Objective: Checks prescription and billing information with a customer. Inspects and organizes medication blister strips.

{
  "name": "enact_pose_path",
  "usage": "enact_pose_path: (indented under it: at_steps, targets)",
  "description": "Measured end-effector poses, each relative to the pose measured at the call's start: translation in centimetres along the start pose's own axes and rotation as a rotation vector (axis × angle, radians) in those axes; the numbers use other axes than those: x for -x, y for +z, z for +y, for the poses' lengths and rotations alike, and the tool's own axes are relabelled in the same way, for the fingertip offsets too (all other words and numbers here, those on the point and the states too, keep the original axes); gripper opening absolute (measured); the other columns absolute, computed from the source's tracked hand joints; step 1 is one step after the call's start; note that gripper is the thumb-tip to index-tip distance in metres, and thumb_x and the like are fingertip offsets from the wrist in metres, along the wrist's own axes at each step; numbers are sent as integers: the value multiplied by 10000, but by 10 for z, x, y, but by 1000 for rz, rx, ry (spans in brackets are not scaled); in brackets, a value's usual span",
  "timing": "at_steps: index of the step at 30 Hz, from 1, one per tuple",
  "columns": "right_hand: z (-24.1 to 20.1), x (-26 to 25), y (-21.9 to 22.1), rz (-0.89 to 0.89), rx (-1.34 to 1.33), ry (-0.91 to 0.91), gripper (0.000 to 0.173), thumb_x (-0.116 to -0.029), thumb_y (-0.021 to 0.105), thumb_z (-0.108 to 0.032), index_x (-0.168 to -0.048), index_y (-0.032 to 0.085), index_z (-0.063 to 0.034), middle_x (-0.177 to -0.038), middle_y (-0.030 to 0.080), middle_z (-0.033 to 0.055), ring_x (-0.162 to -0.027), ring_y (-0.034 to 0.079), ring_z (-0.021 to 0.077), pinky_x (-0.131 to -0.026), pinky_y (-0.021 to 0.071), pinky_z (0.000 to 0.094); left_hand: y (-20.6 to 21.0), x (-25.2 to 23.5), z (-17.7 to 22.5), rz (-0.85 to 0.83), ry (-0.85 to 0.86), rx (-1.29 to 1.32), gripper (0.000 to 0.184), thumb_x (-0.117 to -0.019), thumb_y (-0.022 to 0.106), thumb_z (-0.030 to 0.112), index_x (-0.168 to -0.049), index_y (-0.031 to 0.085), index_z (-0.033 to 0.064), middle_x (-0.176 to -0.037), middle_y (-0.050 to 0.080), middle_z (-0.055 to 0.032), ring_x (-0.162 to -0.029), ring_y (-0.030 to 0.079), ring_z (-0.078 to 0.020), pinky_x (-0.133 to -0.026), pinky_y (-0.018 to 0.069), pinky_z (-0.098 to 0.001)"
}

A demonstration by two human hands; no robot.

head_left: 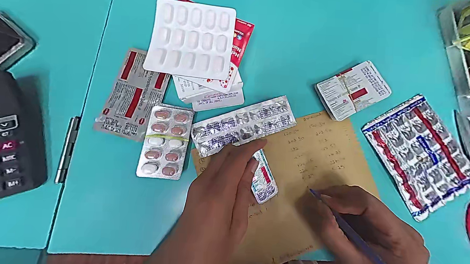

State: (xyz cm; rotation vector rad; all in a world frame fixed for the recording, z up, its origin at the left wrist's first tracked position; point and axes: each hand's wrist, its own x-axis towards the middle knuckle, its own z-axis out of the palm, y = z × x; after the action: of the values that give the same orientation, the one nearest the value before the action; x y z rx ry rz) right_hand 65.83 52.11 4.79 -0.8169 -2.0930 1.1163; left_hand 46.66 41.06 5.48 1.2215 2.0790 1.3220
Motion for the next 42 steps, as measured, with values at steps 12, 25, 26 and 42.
enact_pose_path:
  at_steps: [12, 25, 26, 42]
  targets:
    - [0, 0, 1, 25, 15, -11, 68, -867, 705, -109, -913, 655, -104, -864, 685, -40, -770, 645, -44, -647, 533, 83, 0, -1, 1, -6, 5, -61, 311, -1077, 475, 167, -1292, 665, 49, -983, 661, -81, -752, 613, 5, -660, 519, -110]
    - [-2, 1, 1, 67, 53, 17, 65, -855, 711, -112, -896, 662, -100, -855, 687, -40, -757, 642, -53, -639, 529, 77, 0, -2, 1, -5, 19, -103, 305, -1064, 486, 154, -1269, 675, 30, -931, 645, -82, -729, 596, -5, -646, 501, -109]
    - [-2, 1, 1, 66, 52, 20, 65, -856, 713, -114, -894, 662, -101, -853, 687, -41, -759, 643, -53, -640, 530, 78, 0, -2, 1, -3, 21, -106, 305, -1062, 488, 153, -1266, 677, 28, -925, 647, -82, -725, 593, -5, -643, 497, -108]
    - [12, -9, -21, 141, 63, 14, 50, -840, 701, -109, -881, 679, -127, -837, 689, -72, -723, 634, -53, -615, 524, 87, -4, -2, 1, -49, 13, -81, 309, -1070, 480, 143, -1282, 660, 10, -964, 649, -101, -715, 570, -6, -640, 482, -111]
